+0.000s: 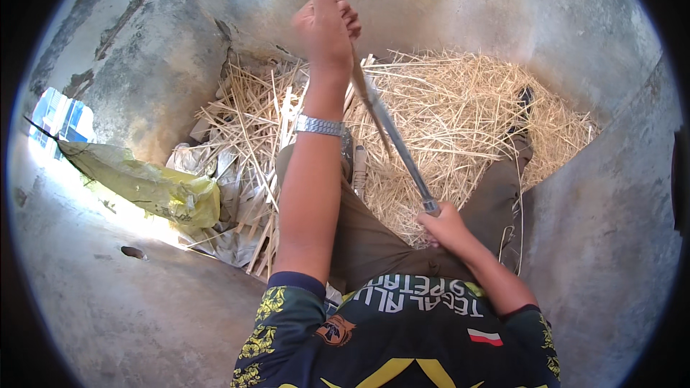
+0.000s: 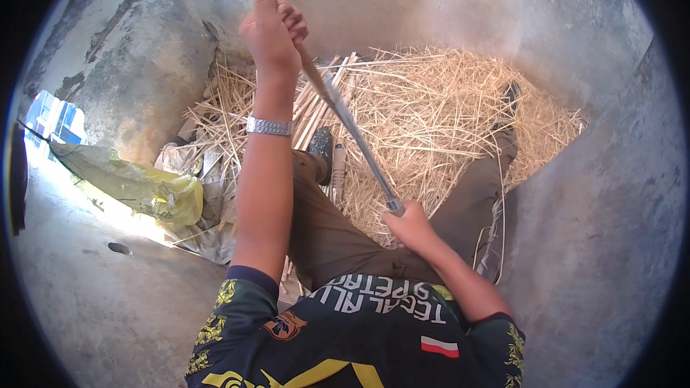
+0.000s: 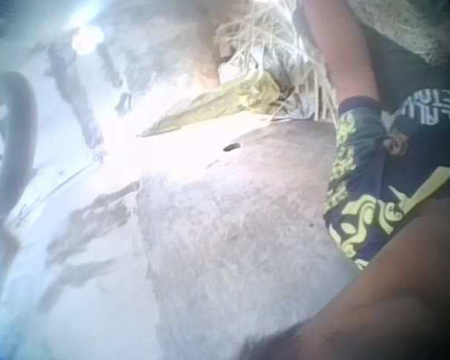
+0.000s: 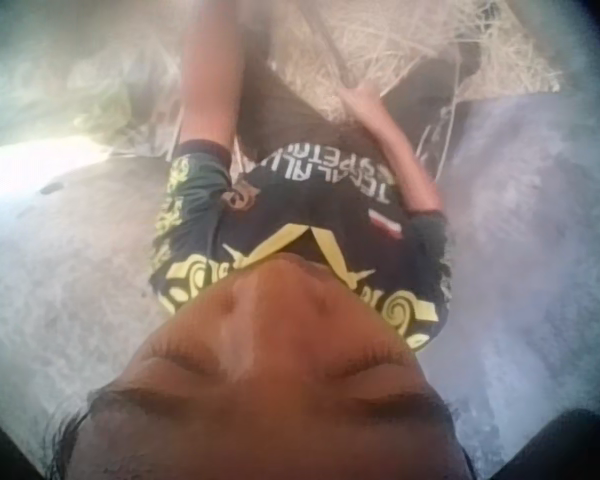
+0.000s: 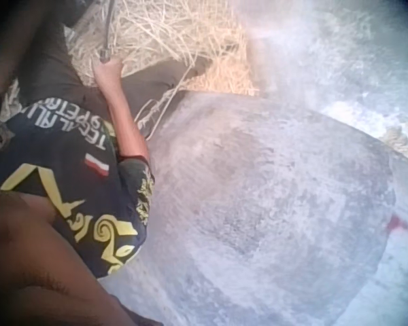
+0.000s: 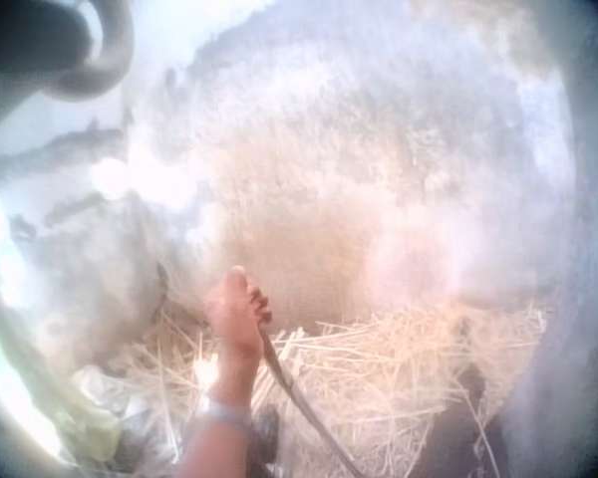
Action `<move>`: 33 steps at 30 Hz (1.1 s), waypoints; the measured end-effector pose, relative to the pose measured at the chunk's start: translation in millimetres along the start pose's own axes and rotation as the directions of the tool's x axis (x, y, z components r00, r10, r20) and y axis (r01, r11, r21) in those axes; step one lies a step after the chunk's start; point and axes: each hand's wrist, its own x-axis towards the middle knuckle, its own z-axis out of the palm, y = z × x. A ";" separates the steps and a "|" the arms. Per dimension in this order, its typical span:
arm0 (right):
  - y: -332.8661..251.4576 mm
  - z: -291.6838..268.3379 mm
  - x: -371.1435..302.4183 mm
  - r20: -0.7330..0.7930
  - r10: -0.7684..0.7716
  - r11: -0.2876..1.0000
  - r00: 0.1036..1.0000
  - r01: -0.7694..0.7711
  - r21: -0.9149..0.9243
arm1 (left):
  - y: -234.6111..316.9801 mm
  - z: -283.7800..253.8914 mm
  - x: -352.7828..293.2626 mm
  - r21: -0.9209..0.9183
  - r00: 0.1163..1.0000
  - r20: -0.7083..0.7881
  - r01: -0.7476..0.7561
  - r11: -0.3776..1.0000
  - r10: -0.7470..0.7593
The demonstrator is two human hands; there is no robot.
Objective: The person sits on the floor and uses a large knife to split long bamboo stalks into thin strips. They hold the stalk with one hand and repeatedly strike it with the knife to separate the fibers, accumulating a pile of processed bamboo strips.
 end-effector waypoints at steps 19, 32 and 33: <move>-34.9 13.5 -17.0 -0.172 -0.365 0.931 0.915 0.355 -0.087 | 16.3 -17.7 0.6 -0.050 0.996 0.083 0.020 0.999 -0.016; -38.7 -6.4 -15.9 -0.002 -0.004 0.992 1.000 0.004 0.129 | 0.0 -12.1 -1.5 0.044 0.985 -0.029 -0.172 0.984 0.173; -44.5 -1.1 -16.6 -0.008 -0.078 0.986 0.997 0.078 0.149 | 0.4 -14.9 0.8 0.043 0.981 -0.034 -0.188 0.981 0.190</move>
